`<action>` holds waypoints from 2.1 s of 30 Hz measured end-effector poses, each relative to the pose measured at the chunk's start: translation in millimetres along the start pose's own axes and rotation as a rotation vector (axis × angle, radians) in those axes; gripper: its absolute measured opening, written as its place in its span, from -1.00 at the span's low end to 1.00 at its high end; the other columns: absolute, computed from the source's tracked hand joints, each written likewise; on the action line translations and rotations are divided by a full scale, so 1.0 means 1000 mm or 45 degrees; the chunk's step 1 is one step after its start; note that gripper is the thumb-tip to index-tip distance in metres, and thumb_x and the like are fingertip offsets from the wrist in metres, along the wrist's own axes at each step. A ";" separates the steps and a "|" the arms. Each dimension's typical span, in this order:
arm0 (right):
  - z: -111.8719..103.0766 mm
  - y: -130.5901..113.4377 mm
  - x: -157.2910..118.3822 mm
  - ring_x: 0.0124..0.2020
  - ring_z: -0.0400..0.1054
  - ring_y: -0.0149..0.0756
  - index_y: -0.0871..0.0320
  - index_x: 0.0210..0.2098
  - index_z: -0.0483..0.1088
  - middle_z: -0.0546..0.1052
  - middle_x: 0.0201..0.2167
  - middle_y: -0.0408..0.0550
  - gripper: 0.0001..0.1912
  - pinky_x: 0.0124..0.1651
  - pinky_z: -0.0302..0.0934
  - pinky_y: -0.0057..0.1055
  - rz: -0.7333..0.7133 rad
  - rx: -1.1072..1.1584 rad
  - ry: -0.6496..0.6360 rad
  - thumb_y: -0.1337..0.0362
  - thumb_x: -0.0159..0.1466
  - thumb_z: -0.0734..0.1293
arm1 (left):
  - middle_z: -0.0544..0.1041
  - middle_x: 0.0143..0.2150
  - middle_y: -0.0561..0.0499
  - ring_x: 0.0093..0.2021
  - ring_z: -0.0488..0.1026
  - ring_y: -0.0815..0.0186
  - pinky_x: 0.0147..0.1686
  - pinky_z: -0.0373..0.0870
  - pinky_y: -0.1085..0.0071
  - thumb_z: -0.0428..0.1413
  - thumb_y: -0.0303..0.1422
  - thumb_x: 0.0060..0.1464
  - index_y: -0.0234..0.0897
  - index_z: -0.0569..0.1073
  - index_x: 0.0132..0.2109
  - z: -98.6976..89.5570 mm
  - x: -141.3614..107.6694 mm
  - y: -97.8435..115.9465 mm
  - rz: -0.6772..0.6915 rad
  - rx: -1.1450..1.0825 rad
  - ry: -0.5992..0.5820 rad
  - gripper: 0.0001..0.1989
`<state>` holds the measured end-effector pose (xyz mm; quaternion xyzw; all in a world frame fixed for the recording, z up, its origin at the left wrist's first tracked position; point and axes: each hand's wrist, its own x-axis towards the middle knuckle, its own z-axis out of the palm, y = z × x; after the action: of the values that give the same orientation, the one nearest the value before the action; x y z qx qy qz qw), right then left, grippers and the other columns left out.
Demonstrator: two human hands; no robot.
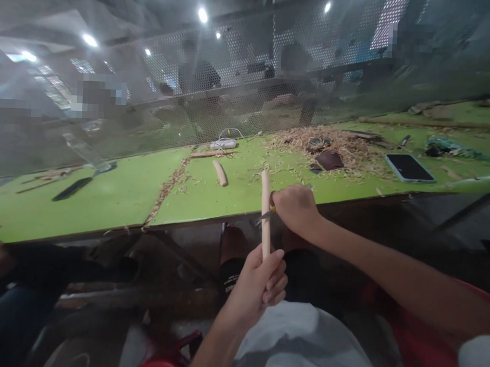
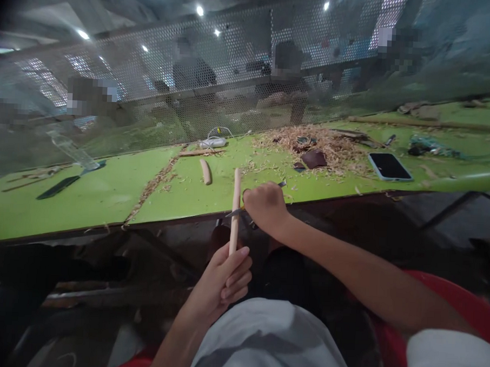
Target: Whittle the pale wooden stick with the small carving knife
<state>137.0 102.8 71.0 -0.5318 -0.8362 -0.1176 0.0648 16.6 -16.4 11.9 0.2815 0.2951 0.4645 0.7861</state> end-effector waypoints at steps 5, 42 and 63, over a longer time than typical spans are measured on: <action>0.001 0.003 0.015 -0.22 0.50 -0.01 0.28 -0.20 0.62 0.62 -0.35 0.20 -0.66 -0.11 0.24 -0.21 -0.063 0.030 0.016 0.42 0.35 0.18 | 0.14 -0.67 0.31 -0.74 -0.10 0.59 -0.77 -0.21 0.66 0.30 -0.19 0.14 -0.19 0.13 -0.35 0.002 0.005 0.008 0.062 0.054 0.055 -0.55; 0.013 0.006 -0.009 -0.45 0.30 -0.40 0.21 -0.21 0.49 0.48 -0.46 -0.16 -0.65 -0.36 0.17 -0.48 -0.269 1.673 -0.782 0.01 0.25 0.40 | 0.52 -0.30 -0.06 -0.31 0.45 0.26 -0.31 0.40 0.40 0.23 0.00 0.14 -0.31 0.46 -0.25 -0.024 0.033 -0.016 0.373 0.598 0.191 -0.59; 0.001 0.030 0.021 -0.31 0.38 -0.34 0.35 -0.14 0.61 0.61 -0.32 -0.04 -0.58 -0.28 0.12 -0.50 -0.680 1.016 -1.147 0.12 0.16 0.45 | 0.36 -0.51 0.11 -0.54 0.23 0.41 -0.55 0.09 0.52 0.09 -0.07 0.29 -0.27 0.46 -0.22 -0.059 -0.003 0.053 0.055 1.326 -0.114 -0.67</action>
<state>155.2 133.7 79.2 -0.2384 -0.8641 0.4235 -0.1308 -57.1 13.0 11.4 0.6606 0.4472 0.2599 0.5441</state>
